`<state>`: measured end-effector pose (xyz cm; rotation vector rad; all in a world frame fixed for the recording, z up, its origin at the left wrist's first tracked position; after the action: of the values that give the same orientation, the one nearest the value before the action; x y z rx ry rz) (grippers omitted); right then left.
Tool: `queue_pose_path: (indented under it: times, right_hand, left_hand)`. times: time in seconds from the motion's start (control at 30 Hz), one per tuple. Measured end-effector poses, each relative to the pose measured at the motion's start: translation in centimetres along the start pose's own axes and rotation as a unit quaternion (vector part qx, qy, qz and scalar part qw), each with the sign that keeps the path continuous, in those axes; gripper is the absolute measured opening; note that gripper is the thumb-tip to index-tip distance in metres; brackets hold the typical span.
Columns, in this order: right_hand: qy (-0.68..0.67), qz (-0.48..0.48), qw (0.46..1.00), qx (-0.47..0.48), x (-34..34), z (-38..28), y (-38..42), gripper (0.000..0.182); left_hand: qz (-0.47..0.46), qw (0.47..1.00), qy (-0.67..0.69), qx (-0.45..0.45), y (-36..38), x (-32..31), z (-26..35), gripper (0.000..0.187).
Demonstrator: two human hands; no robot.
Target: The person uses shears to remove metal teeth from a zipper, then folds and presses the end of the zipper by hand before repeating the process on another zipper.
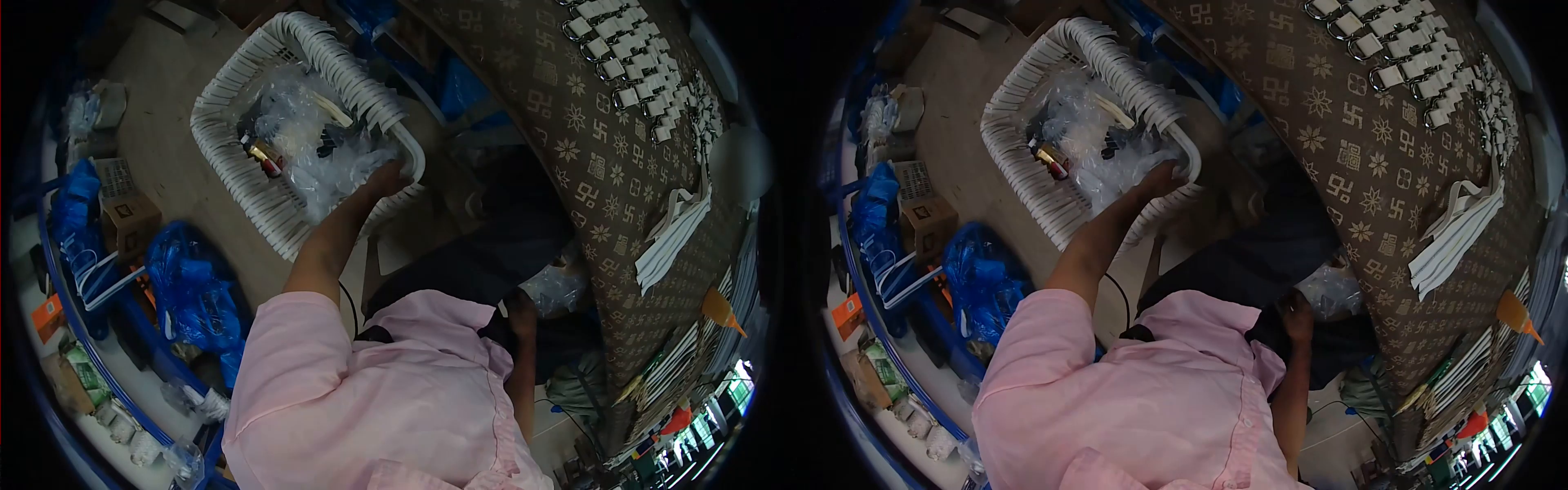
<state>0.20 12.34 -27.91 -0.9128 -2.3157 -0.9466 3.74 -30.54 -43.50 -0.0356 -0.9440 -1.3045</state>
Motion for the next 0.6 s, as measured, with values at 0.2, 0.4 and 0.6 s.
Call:
queue_pose_path:
  times: [0.2, 0.4, 0.6]
  right_hand:
    - [0.034, -0.048, 0.997, -0.049, -0.1, 0.8, -0.1, 0.027]
    - [0.007, -0.064, 0.996, -0.053, 0.4, -1.0, -0.9, 0.026]
    - [0.003, -0.066, 0.994, -0.091, 0.3, -0.1, -0.4, 0.03]
  left_hand:
    - [0.118, 0.992, 0.046, 0.014, 1.3, 1.8, -4.1, 0.037]
    - [0.099, 0.991, -0.019, 0.092, 6.3, 3.4, -5.6, 0.022]
    - [0.018, 0.991, -0.13, -0.027, 8.4, -0.8, 4.6, 0.023]
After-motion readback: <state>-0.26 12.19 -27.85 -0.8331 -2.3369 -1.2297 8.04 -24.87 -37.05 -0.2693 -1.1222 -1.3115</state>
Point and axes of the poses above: each hand's wrist, its own y-axis away from the middle knuckle, its own x-axis out of the back of the hand, z = x × y, the point moved 4 cm from there along -y, towards the middle knuckle, and after that the axes turned 7 degrees about x, right-handed, at the moved point
